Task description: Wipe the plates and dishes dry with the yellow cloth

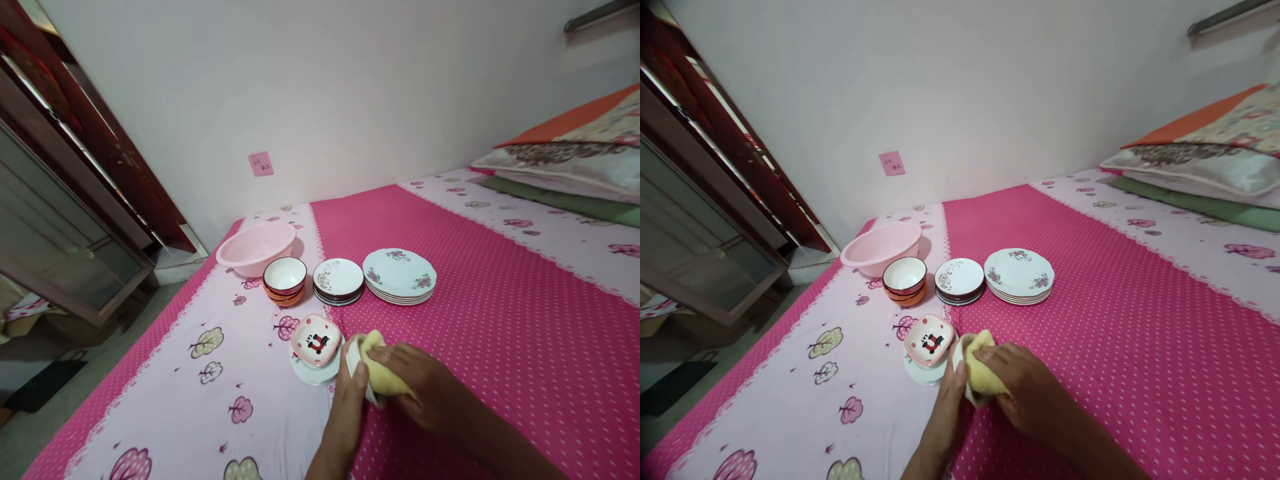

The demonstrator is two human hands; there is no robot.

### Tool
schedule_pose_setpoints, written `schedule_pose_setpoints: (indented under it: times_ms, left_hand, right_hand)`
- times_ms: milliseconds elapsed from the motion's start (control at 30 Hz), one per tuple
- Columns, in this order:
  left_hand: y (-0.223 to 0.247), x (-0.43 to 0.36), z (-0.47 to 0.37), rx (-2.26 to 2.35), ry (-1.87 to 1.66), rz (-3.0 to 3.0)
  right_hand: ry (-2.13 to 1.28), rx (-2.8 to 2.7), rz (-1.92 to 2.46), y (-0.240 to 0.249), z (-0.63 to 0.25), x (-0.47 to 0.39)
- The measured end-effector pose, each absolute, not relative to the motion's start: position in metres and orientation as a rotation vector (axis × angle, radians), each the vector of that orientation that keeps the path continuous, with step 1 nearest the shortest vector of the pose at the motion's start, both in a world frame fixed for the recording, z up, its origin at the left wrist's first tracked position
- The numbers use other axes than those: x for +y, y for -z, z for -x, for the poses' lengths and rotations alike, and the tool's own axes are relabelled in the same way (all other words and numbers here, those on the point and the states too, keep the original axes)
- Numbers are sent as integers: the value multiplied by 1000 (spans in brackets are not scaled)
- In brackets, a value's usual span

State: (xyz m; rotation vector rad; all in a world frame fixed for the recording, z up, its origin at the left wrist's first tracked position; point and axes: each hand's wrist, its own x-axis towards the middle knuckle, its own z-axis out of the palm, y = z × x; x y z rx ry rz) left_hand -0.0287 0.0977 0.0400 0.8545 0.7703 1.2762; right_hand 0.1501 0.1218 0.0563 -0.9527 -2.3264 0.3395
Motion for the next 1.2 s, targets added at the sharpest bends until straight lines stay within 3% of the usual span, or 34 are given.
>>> schedule_pose_setpoints:
  times_ms: [200,433,567,900,1200]
  left_hand:
    - [-52,92,35,963,-1203,-1129]
    - [-53,90,34,1010,-1164,-1369]
    - [-55,90,36,919,-1184,-1322]
    - [-63,92,42,827,-1173,-1240]
    - [-45,102,29,609,-1230,-327]
  right_hand:
    - [-991,-2110,1065,-72,-154,118]
    - [-1757,-1443,934,-63,-158,126]
    - [-1992,-1097,886,-62,-152,122]
    - [-1906,-733,862,-59,-150,117]
    - [-1185,-724,1205,-75,-190,146]
